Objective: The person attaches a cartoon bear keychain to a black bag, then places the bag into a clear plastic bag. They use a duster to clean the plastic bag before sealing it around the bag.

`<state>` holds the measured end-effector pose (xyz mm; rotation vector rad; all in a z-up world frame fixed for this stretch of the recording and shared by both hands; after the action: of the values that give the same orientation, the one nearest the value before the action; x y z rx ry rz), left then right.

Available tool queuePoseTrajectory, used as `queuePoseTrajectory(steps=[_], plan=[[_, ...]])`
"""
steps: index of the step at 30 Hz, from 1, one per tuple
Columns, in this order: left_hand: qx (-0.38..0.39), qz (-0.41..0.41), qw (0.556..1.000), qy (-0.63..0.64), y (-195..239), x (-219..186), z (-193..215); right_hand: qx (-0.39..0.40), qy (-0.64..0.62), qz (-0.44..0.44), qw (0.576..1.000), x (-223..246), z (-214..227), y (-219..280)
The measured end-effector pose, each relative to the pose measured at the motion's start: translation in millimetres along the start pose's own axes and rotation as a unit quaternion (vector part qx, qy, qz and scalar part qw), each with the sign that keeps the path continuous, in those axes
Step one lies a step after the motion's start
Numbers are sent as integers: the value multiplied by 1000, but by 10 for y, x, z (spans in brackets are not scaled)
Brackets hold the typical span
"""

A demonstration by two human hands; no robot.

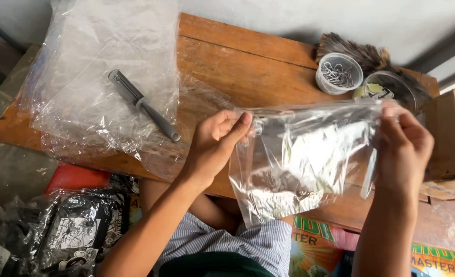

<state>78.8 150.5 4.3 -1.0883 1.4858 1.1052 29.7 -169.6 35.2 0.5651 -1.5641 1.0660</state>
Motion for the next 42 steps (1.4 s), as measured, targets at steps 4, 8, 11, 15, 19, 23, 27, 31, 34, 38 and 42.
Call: queuePoseTrajectory(steps=[4,8,11,15,19,23,27,31,34,38,42], plan=[[32,-20,999,-25,8,-71,-16,-9,94,-64,993,-8,35,156],[-20,-159,967,-200,158,-373,24,-4,-42,-15,999,-143,186,245],[-62,-230,943,-234,193,-597,37,-9,-50,11,999,-141,274,252],[-75,-219,937,-261,99,-373,92,1,-15,-23,1000,-273,217,338],[-25,-206,960,-189,219,-556,-7,-27,-66,-15,997,-277,370,346],[-2,-204,964,-172,52,-364,-47,-24,4,-18,1000,-339,346,324],[9,-226,963,-148,72,-405,-52,-16,-6,-20,1000,-340,329,301],[1,-290,938,-190,129,-384,-78,-19,46,-2,999,-452,468,270],[-37,-311,921,-231,64,-342,-65,18,-4,31,999,-480,397,177],[-73,-319,915,-236,76,-186,-64,-7,28,31,999,-570,463,254],[-91,-267,927,-245,22,18,-58,-2,38,29,999,-731,536,271]])
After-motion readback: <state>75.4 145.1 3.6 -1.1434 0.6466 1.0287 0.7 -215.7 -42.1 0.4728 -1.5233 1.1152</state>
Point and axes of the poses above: each hand's wrist, its own y-axis away from the middle knuckle, its own z-axis out of the back of the hand, x = y × z, the point moved 9 cm from there along -y, towards the middle knuckle, and after that the axes turned 7 degrees about z, right-handed, at the moved point
